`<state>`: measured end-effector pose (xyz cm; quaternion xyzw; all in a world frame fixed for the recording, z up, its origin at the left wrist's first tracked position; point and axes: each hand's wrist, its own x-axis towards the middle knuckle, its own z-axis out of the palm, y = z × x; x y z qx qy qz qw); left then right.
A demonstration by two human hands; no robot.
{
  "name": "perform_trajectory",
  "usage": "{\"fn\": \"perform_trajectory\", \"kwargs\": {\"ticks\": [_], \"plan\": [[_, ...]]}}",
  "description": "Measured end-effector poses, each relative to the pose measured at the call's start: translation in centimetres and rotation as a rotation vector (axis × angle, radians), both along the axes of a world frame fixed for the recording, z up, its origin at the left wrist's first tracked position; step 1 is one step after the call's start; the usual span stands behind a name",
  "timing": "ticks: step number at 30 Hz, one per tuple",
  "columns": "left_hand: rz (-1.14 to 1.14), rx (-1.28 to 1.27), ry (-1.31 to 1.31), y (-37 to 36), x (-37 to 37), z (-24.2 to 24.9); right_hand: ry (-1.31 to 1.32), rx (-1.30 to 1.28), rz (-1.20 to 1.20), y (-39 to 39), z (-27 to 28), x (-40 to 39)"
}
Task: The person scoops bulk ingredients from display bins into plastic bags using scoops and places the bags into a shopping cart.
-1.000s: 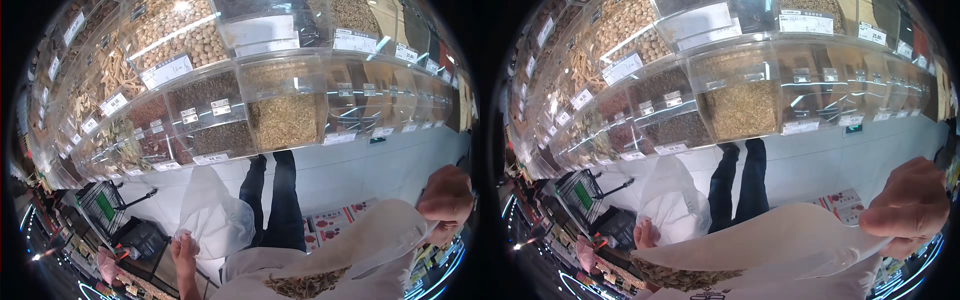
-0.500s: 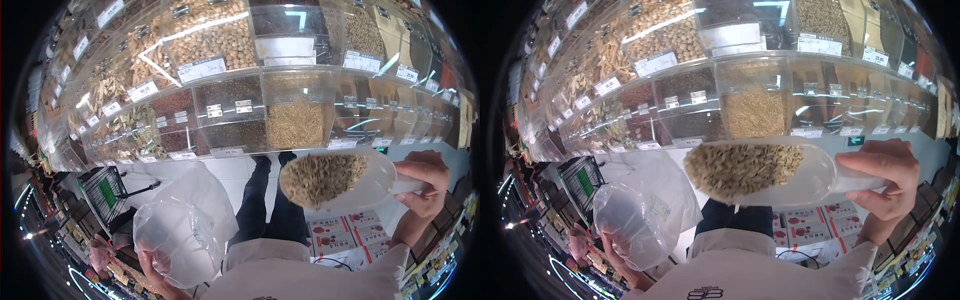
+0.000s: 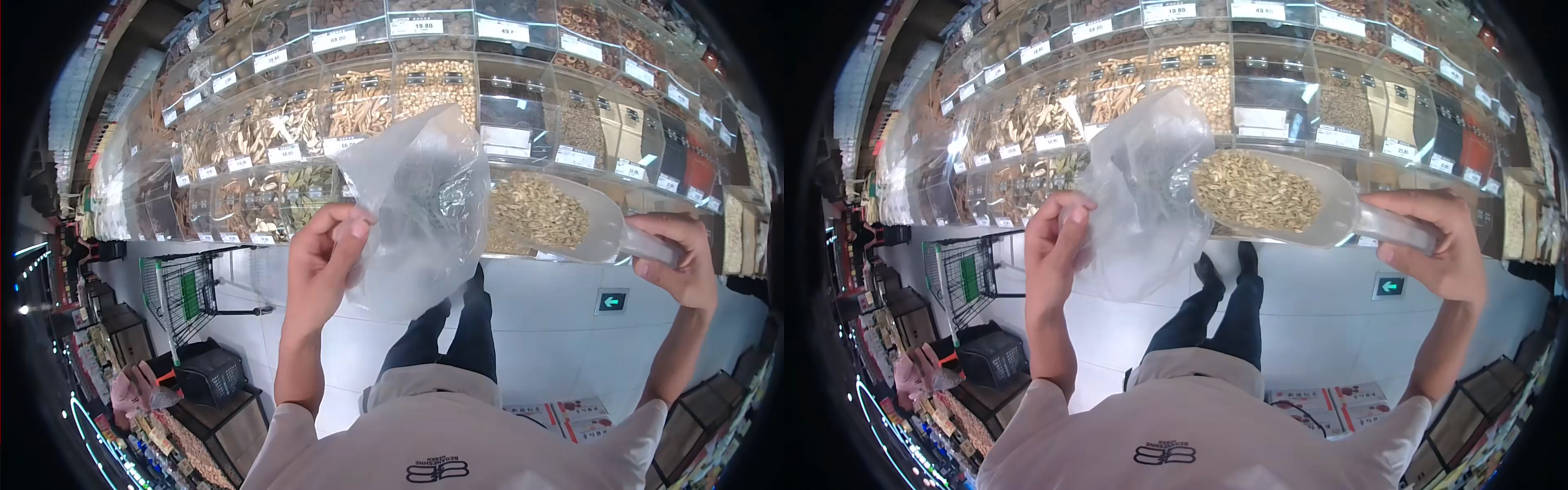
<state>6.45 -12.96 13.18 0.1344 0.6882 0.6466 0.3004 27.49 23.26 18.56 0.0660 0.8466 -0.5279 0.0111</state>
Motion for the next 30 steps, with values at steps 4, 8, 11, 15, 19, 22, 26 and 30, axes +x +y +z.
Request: {"fn": "perform_trajectory", "kwargs": {"ticks": [4,8,11,15,19,22,26,30], "plan": [[-0.018,0.055,-0.003,2.2,-1.5,-3.0,-0.084,-0.014,0.058,-1.3,-0.2,-2.3],[-0.049,0.079,-0.012,2.1,-2.0,-5.5,-0.199,0.038,0.078,-3.8,-3.8,-5.9],[-0.068,0.103,-0.086,2.3,-1.7,-5.8,-0.084,0.280,0.161,-6.2,-7.9,-9.2],[-0.194,0.176,-0.295,1.2,-2.3,-6.6,-0.117,0.968,0.336,-9.9,-11.4,-14.4],[-0.046,0.120,-0.190,-0.2,-3.0,-7.2,-0.089,1.157,0.363,-10.2,-14.4,-15.6],[0.023,0.125,-0.009,-0.4,-4.1,-9.3,-0.114,1.120,0.353,-10.4,-15.9,-14.2],[-0.013,-0.192,0.473,0.1,-3.2,-9.0,-0.142,1.068,0.319,-11.4,-17.1,-13.0],[-0.320,-0.310,1.049,1.6,-2.3,-10.5,-0.071,0.973,0.251,-11.3,-18.5,-12.6]]}}
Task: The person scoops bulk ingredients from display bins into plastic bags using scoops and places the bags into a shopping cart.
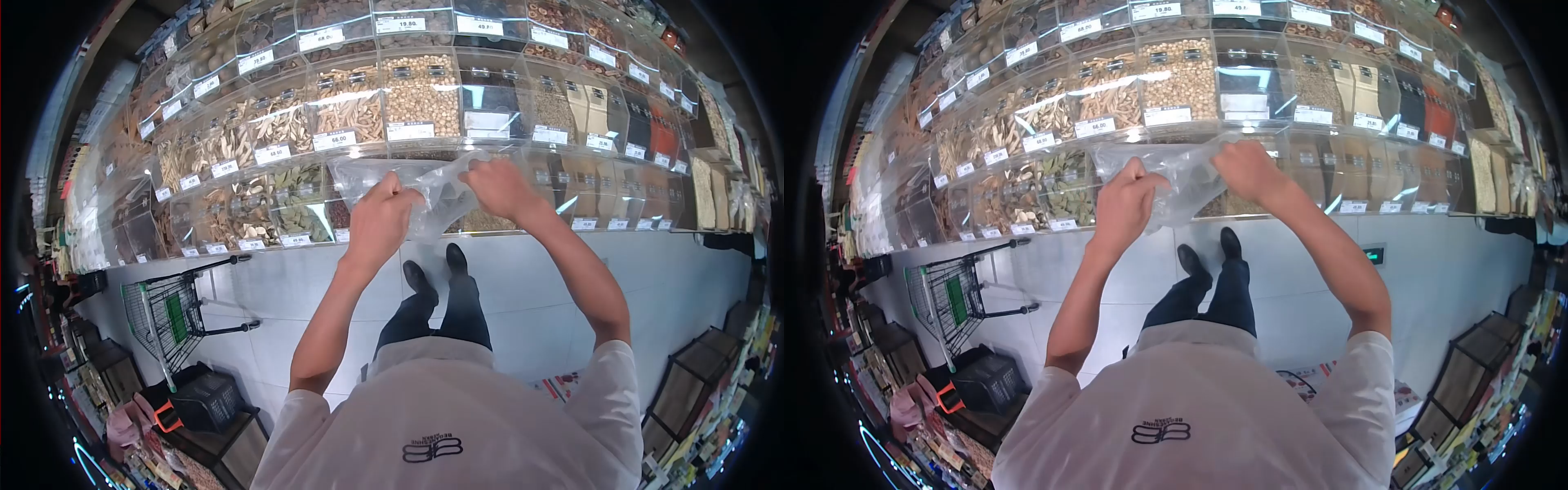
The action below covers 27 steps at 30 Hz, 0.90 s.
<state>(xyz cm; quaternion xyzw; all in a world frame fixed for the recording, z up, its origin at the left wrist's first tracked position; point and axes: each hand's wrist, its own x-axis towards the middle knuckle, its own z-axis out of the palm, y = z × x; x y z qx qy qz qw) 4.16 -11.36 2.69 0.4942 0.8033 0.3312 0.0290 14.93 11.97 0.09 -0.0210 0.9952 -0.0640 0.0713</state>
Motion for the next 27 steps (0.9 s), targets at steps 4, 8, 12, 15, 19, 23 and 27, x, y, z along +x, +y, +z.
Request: {"fn": "perform_trajectory", "kwargs": {"ticks": [4,8,12,15,19,23,27], "plan": [[0.089,-0.477,0.080,1.6,-1.6,-6.1,0.013,-0.064,-0.031,0.9,-2.0,0.5],[0.265,-0.413,-0.046,1.4,-3.2,-9.2,-0.087,-0.126,-0.079,1.5,-4.1,1.4],[0.385,-0.365,-0.343,0.9,-3.6,-12.5,-0.113,-0.172,-0.146,1.1,-4.8,2.4],[0.616,-0.266,-0.465,1.8,-1.7,-13.1,-0.140,-0.161,-0.135,0.3,-4.5,3.1],[0.713,-0.033,-0.566,2.7,-0.6,-15.5,-0.186,-0.166,-0.136,-1.0,-4.5,3.2],[0.566,0.263,-0.540,3.4,-1.3,-12.5,-0.127,-0.227,-0.118,-1.8,-4.6,3.8],[0.274,0.327,-0.070,4.0,-1.8,-3.5,-0.091,-0.413,-0.188,-2.4,0.7,4.2]]}}
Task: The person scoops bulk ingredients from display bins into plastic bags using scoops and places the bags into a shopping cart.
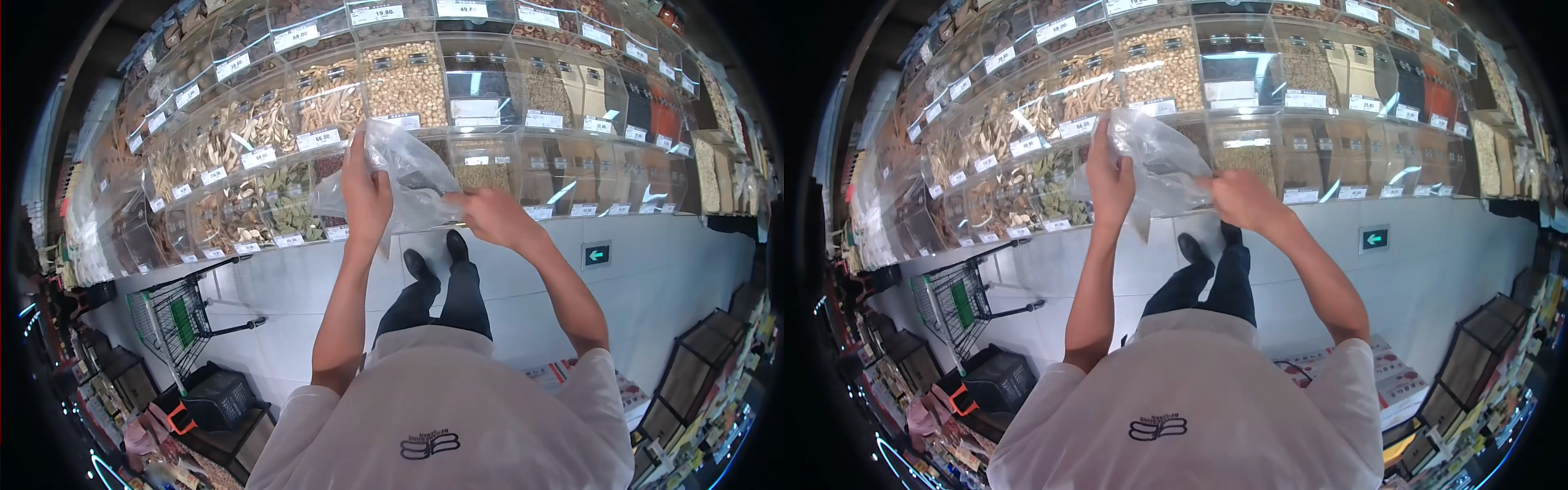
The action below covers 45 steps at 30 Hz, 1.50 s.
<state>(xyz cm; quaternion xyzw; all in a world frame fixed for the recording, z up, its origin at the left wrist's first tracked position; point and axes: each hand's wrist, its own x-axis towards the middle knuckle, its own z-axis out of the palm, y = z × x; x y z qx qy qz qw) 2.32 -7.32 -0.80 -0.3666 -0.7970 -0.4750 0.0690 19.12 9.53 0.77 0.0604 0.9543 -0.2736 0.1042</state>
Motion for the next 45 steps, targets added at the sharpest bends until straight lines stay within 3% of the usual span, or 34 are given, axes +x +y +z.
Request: {"fn": "perform_trajectory", "kwargs": {"ticks": [2,4,7,10,16,19,21,25,28,31,33,37,45], "plan": [[-0.105,-0.035,-0.126,0.5,0.4,4.9,0.036,-0.125,-0.037,0.3,2.3,0.4],[-0.217,-0.104,-0.158,1.1,0.4,6.0,0.121,-0.140,-0.062,1.4,1.8,0.5],[-0.434,-0.219,-0.039,2.8,-1.4,4.0,0.156,-0.102,-0.107,3.4,-0.5,0.3],[-0.479,-0.215,-0.094,4.1,-2.8,-0.6,0.153,-0.027,-0.185,4.3,-1.4,-0.2],[-0.111,-0.368,-0.067,4.1,0.3,-2.9,0.086,0.086,-0.248,3.9,-0.5,-1.5],[-0.156,-0.416,-0.356,3.5,0.3,-4.2,0.030,0.162,-0.219,4.9,-0.9,-3.4],[-0.216,-0.485,-0.285,2.3,0.0,-4.8,0.052,0.213,-0.196,6.3,-2.7,-3.9],[-0.214,-0.498,-0.210,-1.6,-1.4,-6.4,0.003,0.211,-0.207,7.3,-0.8,-3.6],[-0.183,-0.406,-0.247,-2.4,-1.9,-6.5,-0.003,0.244,-0.191,6.6,-1.1,-3.0],[-0.152,-0.347,-0.465,-1.5,-0.9,-4.9,-0.020,0.239,-0.150,4.7,-0.5,-1.3],[-0.201,-0.303,-0.360,-1.1,-1.2,-6.2,0.010,0.244,-0.095,4.5,-1.0,-0.4],[-0.245,-0.292,-0.429,-0.5,-2.0,-7.9,-0.135,0.311,-0.147,7.9,-1.7,0.0],[-0.265,-0.268,-0.477,-0.2,-1.8,-7.7,-0.008,0.175,-0.335,5.5,1.8,3.6]]}}
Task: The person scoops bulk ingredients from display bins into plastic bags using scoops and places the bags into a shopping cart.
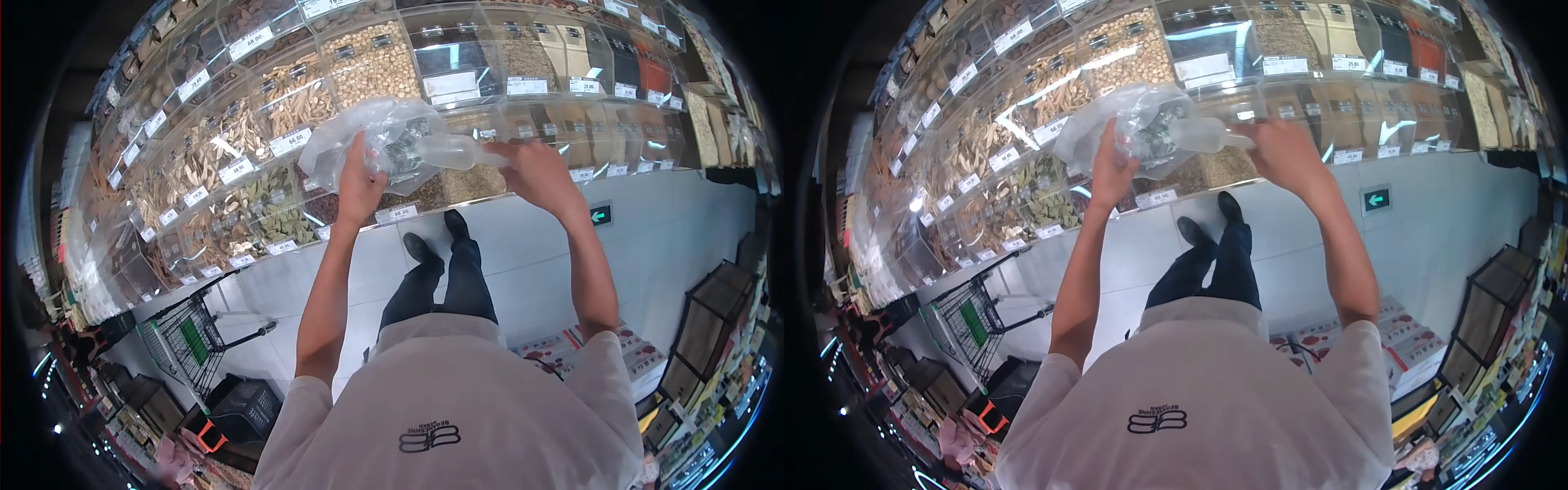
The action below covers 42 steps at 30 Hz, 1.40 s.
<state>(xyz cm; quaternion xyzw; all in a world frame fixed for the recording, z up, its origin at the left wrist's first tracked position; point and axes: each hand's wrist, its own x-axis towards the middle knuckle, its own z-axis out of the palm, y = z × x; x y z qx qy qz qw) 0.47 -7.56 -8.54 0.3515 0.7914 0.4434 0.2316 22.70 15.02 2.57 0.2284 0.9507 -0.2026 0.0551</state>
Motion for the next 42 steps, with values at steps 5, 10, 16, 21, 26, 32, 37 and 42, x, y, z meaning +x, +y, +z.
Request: {"fn": "perform_trajectory", "kwargs": {"ticks": [5,10,16,21,26,32,37,42], "plan": [[-0.019,0.016,-0.025,-0.4,-0.4,0.0,-0.022,-0.032,-0.277,-1.1,1.5,6.6],[-0.004,0.005,-0.004,0.3,-0.3,0.7,-0.203,0.200,-0.240,-2.8,-8.0,9.1],[0.039,-0.105,-0.042,0.9,0.6,3.2,-0.179,0.044,-0.407,-5.3,-16.1,6.2],[0.088,-0.091,-0.081,1.5,1.7,4.3,0.132,-0.198,-0.614,-6.3,-21.2,5.6],[0.081,-0.118,-0.031,1.9,1.8,4.5,0.259,-0.322,-0.628,-6.0,-21.3,8.0],[0.114,-0.144,-0.044,2.0,2.5,5.0,0.460,-0.453,-0.631,-5.9,-22.2,11.3],[0.104,-0.127,-0.056,1.9,2.8,5.1,0.523,-0.560,-0.633,-6.1,-22.8,11.6],[0.091,-0.099,-0.044,1.9,3.0,5.3,0.604,-0.624,-0.610,-5.9,-22.2,11.6]]}}
